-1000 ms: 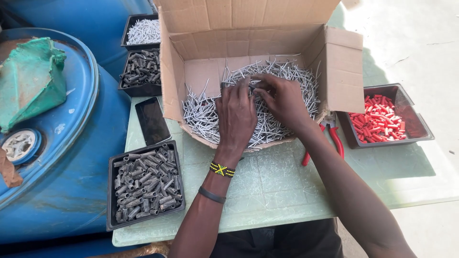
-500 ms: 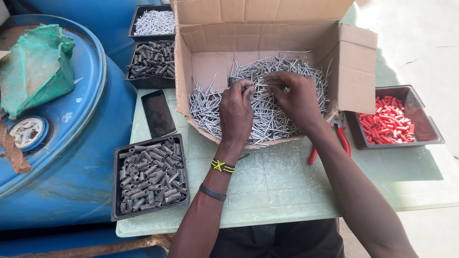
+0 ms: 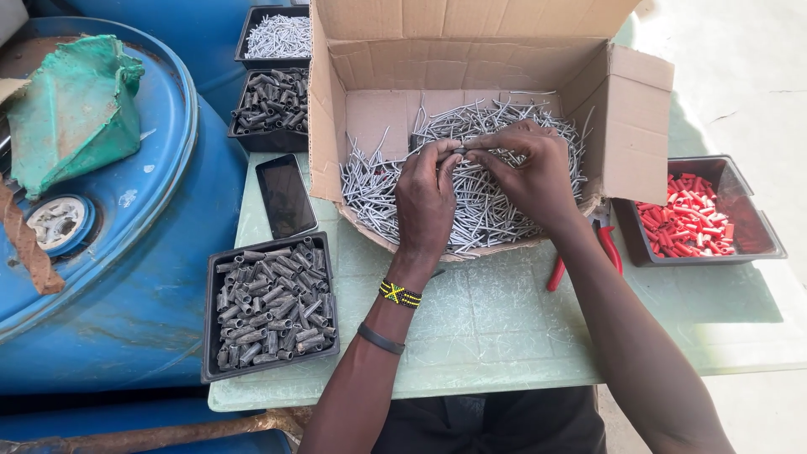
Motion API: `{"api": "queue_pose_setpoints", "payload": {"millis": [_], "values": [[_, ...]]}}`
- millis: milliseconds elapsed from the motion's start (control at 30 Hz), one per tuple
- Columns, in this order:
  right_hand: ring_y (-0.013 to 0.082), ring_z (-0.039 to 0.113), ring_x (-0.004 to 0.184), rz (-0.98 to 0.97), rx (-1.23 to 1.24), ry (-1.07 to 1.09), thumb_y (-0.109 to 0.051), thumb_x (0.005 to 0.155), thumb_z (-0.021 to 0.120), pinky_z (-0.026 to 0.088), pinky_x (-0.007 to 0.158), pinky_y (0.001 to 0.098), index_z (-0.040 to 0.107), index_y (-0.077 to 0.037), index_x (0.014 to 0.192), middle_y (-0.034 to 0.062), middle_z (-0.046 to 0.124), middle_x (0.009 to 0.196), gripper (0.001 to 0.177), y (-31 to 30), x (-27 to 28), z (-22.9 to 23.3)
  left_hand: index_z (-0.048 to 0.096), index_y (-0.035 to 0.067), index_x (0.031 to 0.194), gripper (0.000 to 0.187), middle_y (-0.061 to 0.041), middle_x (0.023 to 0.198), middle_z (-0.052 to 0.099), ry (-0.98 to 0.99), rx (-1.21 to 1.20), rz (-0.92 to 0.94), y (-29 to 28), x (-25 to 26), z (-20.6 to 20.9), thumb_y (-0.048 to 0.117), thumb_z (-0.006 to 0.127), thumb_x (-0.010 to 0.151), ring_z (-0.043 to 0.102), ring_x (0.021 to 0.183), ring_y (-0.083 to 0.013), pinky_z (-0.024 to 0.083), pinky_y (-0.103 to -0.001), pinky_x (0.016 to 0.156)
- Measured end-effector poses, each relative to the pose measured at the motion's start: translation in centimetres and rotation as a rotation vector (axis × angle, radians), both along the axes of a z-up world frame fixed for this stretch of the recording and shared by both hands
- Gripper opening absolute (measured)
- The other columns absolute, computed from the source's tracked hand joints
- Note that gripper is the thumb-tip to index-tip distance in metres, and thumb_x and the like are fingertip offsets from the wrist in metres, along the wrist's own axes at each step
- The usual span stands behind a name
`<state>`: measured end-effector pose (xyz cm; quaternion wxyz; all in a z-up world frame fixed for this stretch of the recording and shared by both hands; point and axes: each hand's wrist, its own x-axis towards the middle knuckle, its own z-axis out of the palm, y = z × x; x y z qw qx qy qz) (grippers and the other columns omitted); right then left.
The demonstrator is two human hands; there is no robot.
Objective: Sorting and organizing metal nails and plastic wall anchors from a large box into smaller trays.
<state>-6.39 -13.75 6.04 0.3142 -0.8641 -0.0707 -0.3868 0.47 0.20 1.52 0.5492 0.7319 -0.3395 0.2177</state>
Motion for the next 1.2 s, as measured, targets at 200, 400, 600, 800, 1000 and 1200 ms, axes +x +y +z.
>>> {"api": "queue_pose_setpoints", "payload": {"millis": [200, 400, 600, 800, 1000, 1200], "values": [[0.0333, 0.074, 0.096, -0.037, 0.018, 0.064, -0.009, 0.099, 0.079, 0.049, 0.092, 0.0474, 0.080, -0.010, 0.107, 0.0068, 0.078, 0.089, 0.008, 0.0, -0.1, 0.1, 0.064, 0.011, 0.116, 0.012, -0.011, 0.101, 0.077, -0.005, -0.028, -0.008, 0.0, 0.0, 0.1, 0.011, 0.063, 0.104, 0.075, 0.097, -0.0286, 0.063, -0.038, 0.080], [0.0374, 0.073, 0.098, 0.008, 0.030, 0.043, -0.009, 0.098, 0.080, 0.045, 0.091, 0.0502, 0.080, -0.011, 0.106, 0.0092, 0.078, 0.091, 0.008, 0.4, -0.2, 0.6, 0.064, 0.011, 0.113, 0.011, -0.010, 0.097, 0.075, -0.024, -0.053, -0.022, 0.4, -0.3, 0.6, 0.018, 0.064, 0.105, 0.075, 0.095, -0.0271, 0.064, -0.036, 0.076], [0.0344, 0.073, 0.096, -0.003, 0.030, 0.030, -0.008, 0.098, 0.079, 0.043, 0.090, 0.0471, 0.080, -0.012, 0.101, 0.0074, 0.078, 0.088, 0.005, -0.1, -0.1, -0.2, 0.066, 0.010, 0.112, 0.010, -0.010, 0.096, 0.075, -0.027, -0.070, -0.045, 0.3, -0.2, 0.6, 0.016, 0.063, 0.105, 0.075, 0.095, -0.0275, 0.065, -0.034, 0.075], [0.0417, 0.073, 0.096, 0.069, 0.069, 0.028, -0.003, 0.099, 0.074, 0.050, 0.089, 0.0538, 0.079, -0.006, 0.106, 0.0150, 0.077, 0.087, 0.009, 0.4, -0.4, 0.4, 0.065, 0.008, 0.114, 0.012, -0.011, 0.098, 0.072, -0.002, -0.057, -0.035, 0.2, -0.4, 0.8, 0.015, 0.059, 0.107, 0.074, 0.093, -0.0267, 0.066, -0.035, 0.074], [0.0435, 0.073, 0.096, 0.089, 0.067, 0.065, -0.004, 0.098, 0.075, 0.051, 0.089, 0.0561, 0.079, -0.006, 0.107, 0.0174, 0.076, 0.087, 0.011, 0.6, -0.6, 0.6, 0.064, 0.008, 0.114, 0.013, -0.010, 0.099, 0.070, -0.012, -0.017, -0.012, 0.2, -0.4, 0.7, 0.017, 0.059, 0.107, 0.074, 0.092, -0.0260, 0.066, -0.037, 0.074], [0.0375, 0.075, 0.092, 0.037, 0.127, 0.129, -0.006, 0.099, 0.076, 0.053, 0.087, 0.0485, 0.078, -0.004, 0.108, 0.0172, 0.076, 0.087, 0.010, 0.6, -0.7, 1.0, 0.067, 0.007, 0.116, 0.014, -0.012, 0.100, 0.071, -0.036, -0.012, -0.028, 0.3, -0.6, 1.0, 0.012, 0.058, 0.106, 0.074, 0.093, -0.0269, 0.064, -0.037, 0.074]]}}
